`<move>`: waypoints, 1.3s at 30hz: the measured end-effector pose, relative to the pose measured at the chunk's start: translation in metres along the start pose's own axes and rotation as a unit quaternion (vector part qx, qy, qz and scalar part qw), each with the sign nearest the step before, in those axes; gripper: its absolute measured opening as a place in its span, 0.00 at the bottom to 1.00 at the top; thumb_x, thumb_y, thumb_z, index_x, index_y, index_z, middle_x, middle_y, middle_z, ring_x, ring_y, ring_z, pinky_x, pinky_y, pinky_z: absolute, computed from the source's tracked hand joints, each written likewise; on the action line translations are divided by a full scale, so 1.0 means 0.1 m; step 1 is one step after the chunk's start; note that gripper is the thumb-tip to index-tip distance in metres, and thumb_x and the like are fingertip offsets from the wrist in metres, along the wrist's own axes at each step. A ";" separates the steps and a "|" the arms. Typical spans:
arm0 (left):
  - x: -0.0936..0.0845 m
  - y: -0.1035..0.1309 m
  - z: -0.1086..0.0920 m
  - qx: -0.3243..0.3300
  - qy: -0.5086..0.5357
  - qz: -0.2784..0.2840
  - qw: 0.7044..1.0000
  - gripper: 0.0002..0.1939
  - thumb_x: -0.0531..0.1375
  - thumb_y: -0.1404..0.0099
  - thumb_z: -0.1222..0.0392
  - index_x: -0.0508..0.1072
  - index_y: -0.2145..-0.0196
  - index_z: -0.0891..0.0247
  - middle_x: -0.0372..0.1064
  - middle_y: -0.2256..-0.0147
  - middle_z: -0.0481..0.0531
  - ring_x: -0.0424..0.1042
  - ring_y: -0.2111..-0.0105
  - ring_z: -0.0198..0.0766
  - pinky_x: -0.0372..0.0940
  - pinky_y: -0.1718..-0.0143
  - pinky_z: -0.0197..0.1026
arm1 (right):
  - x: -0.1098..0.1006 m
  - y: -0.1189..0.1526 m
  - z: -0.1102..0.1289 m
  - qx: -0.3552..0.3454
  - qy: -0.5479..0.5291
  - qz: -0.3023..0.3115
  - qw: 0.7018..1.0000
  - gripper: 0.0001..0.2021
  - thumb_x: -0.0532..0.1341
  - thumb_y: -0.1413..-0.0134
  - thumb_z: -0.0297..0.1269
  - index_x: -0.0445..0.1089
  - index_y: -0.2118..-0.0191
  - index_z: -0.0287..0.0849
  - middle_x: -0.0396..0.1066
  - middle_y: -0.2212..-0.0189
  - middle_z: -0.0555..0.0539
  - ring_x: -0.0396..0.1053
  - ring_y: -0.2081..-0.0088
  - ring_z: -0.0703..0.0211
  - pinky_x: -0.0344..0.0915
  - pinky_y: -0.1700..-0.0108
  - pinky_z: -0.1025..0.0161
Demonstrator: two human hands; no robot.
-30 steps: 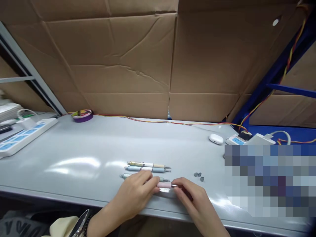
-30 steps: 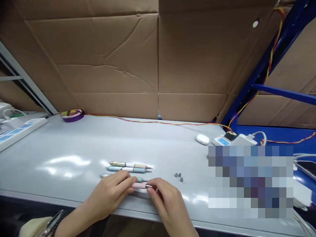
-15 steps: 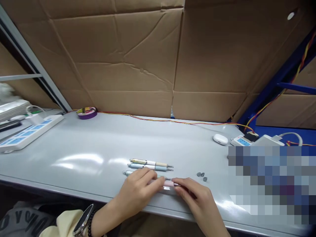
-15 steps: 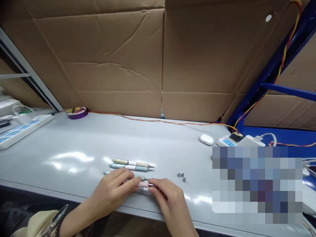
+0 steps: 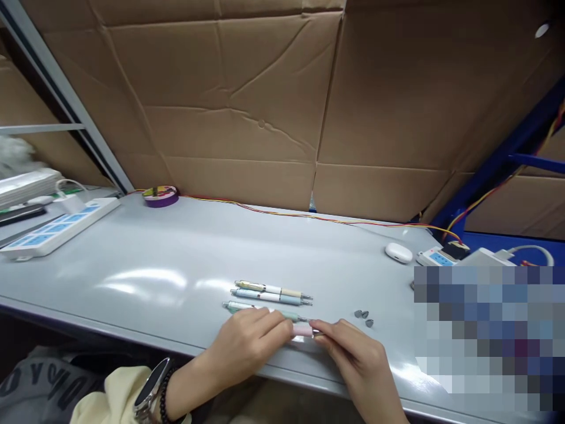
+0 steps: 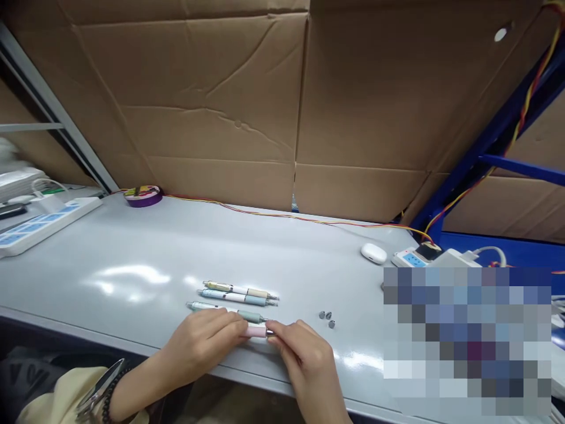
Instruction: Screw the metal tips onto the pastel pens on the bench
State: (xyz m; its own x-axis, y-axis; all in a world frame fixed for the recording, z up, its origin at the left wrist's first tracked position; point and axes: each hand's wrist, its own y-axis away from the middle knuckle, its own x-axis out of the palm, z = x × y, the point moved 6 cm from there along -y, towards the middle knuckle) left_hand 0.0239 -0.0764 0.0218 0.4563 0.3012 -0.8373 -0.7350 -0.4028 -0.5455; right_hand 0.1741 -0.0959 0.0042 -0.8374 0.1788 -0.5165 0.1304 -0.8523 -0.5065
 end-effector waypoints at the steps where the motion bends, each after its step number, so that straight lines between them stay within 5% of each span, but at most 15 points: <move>1: -0.01 0.00 0.00 0.000 -0.004 -0.008 1.000 0.07 0.50 0.31 0.65 0.65 0.67 0.63 0.66 0.75 0.46 0.64 0.76 0.33 0.56 0.75 0.36 | -0.01 0.00 0.00 0.002 -0.002 -0.010 1.000 0.10 0.55 0.41 0.33 0.72 0.59 0.47 0.70 0.76 0.51 0.66 0.75 0.62 0.63 0.73 0.67; 5: -0.05 -0.02 0.01 -0.015 -0.015 -0.044 0.999 0.05 0.52 0.32 0.65 0.67 0.65 0.64 0.69 0.72 0.48 0.67 0.68 0.37 0.59 0.65 0.40 | -0.02 -0.01 0.02 0.004 -0.004 -0.029 1.000 0.09 0.56 0.42 0.33 0.73 0.60 0.45 0.69 0.78 0.50 0.65 0.76 0.61 0.62 0.74 0.67; 11: -0.02 0.02 0.03 -0.028 0.002 -0.015 0.999 0.11 0.46 0.30 0.66 0.66 0.67 0.64 0.63 0.79 0.45 0.62 0.80 0.33 0.53 0.78 0.36 | -0.01 0.01 0.03 -0.017 0.002 -0.021 1.000 0.09 0.57 0.43 0.31 0.72 0.58 0.46 0.70 0.77 0.51 0.65 0.76 0.62 0.63 0.75 0.68; 14: -0.03 0.04 0.03 -0.023 0.004 -0.018 1.000 0.12 0.46 0.29 0.58 0.64 0.68 0.63 0.63 0.79 0.45 0.63 0.80 0.33 0.53 0.79 0.36 | -0.02 0.01 0.03 -0.025 -0.004 -0.033 0.999 0.10 0.57 0.43 0.31 0.72 0.58 0.46 0.70 0.78 0.51 0.64 0.77 0.62 0.62 0.76 0.68; 17: -0.04 0.03 0.03 -0.015 -0.009 -0.024 1.000 0.12 0.48 0.30 0.62 0.64 0.71 0.63 0.64 0.78 0.45 0.62 0.80 0.31 0.54 0.79 0.35 | -0.02 0.01 0.03 -0.023 -0.006 -0.031 0.999 0.10 0.56 0.43 0.31 0.73 0.58 0.46 0.69 0.78 0.51 0.64 0.77 0.62 0.62 0.76 0.67; 20: -0.06 0.01 0.02 -0.010 -0.011 -0.037 0.999 0.09 0.49 0.32 0.69 0.66 0.69 0.64 0.68 0.74 0.46 0.65 0.76 0.31 0.56 0.75 0.35 | -0.01 0.01 0.04 -0.020 -0.010 -0.033 0.999 0.10 0.56 0.43 0.31 0.73 0.58 0.47 0.69 0.79 0.51 0.64 0.77 0.62 0.61 0.76 0.67; 24: -0.09 -0.01 0.02 -0.023 -0.009 -0.060 0.998 0.05 0.52 0.33 0.66 0.67 0.65 0.65 0.70 0.69 0.48 0.68 0.69 0.36 0.58 0.68 0.39 | -0.03 0.01 0.05 -0.024 -0.009 -0.043 0.999 0.10 0.57 0.44 0.30 0.72 0.58 0.47 0.69 0.78 0.51 0.63 0.77 0.62 0.61 0.76 0.67; 30: -0.03 0.00 0.08 -0.058 0.002 -0.014 0.998 0.10 0.48 0.31 0.64 0.67 0.66 0.64 0.65 0.74 0.47 0.63 0.75 0.35 0.56 0.73 0.37 | -0.08 0.01 0.02 -0.022 0.009 -0.047 0.999 0.10 0.58 0.44 0.29 0.72 0.57 0.46 0.70 0.77 0.51 0.64 0.76 0.63 0.63 0.74 0.68; 33: -0.03 0.01 0.04 -0.027 -0.025 -0.011 0.999 0.09 0.48 0.31 0.62 0.66 0.58 0.63 0.63 0.75 0.47 0.62 0.76 0.34 0.56 0.76 0.36 | -0.08 0.02 0.02 -0.007 0.001 -0.045 0.999 0.10 0.57 0.44 0.31 0.72 0.58 0.46 0.71 0.76 0.51 0.66 0.76 0.62 0.64 0.72 0.67; 39: 0.02 0.04 -0.01 0.020 -0.058 0.050 0.997 0.21 0.45 0.32 0.69 0.58 0.47 0.48 0.58 0.75 0.44 0.58 0.81 0.32 0.53 0.80 0.32 | -0.05 0.03 -0.02 0.042 -0.026 -0.056 0.997 0.09 0.57 0.43 0.34 0.73 0.59 0.46 0.72 0.74 0.50 0.66 0.75 0.61 0.64 0.72 0.66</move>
State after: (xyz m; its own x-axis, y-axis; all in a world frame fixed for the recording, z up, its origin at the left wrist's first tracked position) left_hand 0.0226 -0.0784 0.0182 0.3208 0.3607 -0.8758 -0.7943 -0.4012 -0.4562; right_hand 0.1796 -0.0984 0.0044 -0.8704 0.2520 -0.4229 -0.0090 -0.8671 -0.4981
